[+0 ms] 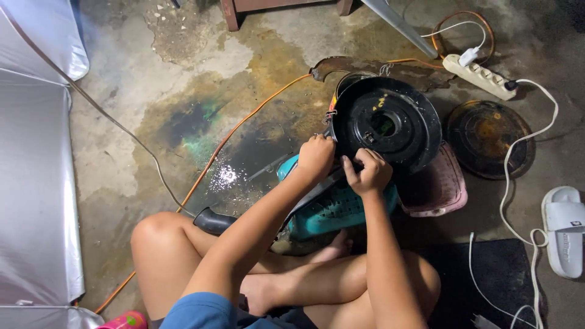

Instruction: The person sits on the floor and scrubs the exterior of a black and teal handheld vacuum cleaner using a small red abrasive pad. They wipe the body and handle of the device while it rests on a teal plastic stool.

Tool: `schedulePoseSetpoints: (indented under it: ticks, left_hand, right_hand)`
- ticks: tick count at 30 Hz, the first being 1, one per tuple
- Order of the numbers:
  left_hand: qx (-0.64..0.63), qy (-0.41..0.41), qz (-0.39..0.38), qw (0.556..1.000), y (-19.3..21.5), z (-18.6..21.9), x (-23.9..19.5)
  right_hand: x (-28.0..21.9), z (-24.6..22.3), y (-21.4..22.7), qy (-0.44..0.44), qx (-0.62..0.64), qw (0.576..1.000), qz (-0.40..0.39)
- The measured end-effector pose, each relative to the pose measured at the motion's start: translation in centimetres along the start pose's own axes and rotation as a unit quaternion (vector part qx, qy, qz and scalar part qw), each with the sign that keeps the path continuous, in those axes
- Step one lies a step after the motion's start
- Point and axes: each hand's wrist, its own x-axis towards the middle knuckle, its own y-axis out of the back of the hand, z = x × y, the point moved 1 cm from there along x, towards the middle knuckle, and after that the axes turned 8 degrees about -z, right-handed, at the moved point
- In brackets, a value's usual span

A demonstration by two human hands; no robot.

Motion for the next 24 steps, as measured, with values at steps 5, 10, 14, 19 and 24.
schedulePoseSetpoints:
  ticks: [5, 10, 14, 19, 24]
  left_hand:
    - [-0.018, -0.027, -0.062, 0.998, 0.3, -2.8, -1.9]
    - [-0.005, -0.030, -0.080, 0.996, 1.0, -5.0, -4.6]
    - [-0.055, -0.008, -0.102, 0.993, 2.0, -6.5, -7.2]
    - [-0.067, 0.001, -0.113, 0.991, 3.4, -7.4, -10.3]
    - [-0.081, -0.004, -0.128, 0.988, 6.2, -8.2, -13.6]
  right_hand:
    - [0.0, -0.3, 0.1, 0.004, 0.006, 1.000, 0.003]
    - [0.2, -0.4, 0.2, 0.008, 0.012, 1.000, 0.006]
    - [0.0, -0.1, -0.1, 0.007, 0.003, 1.000, 0.007]
    - [0.0, -0.4, 0.1, 0.005, 0.012, 1.000, 0.005]
    - [0.1, -0.5, 0.0, -0.002, 0.022, 1.000, 0.016]
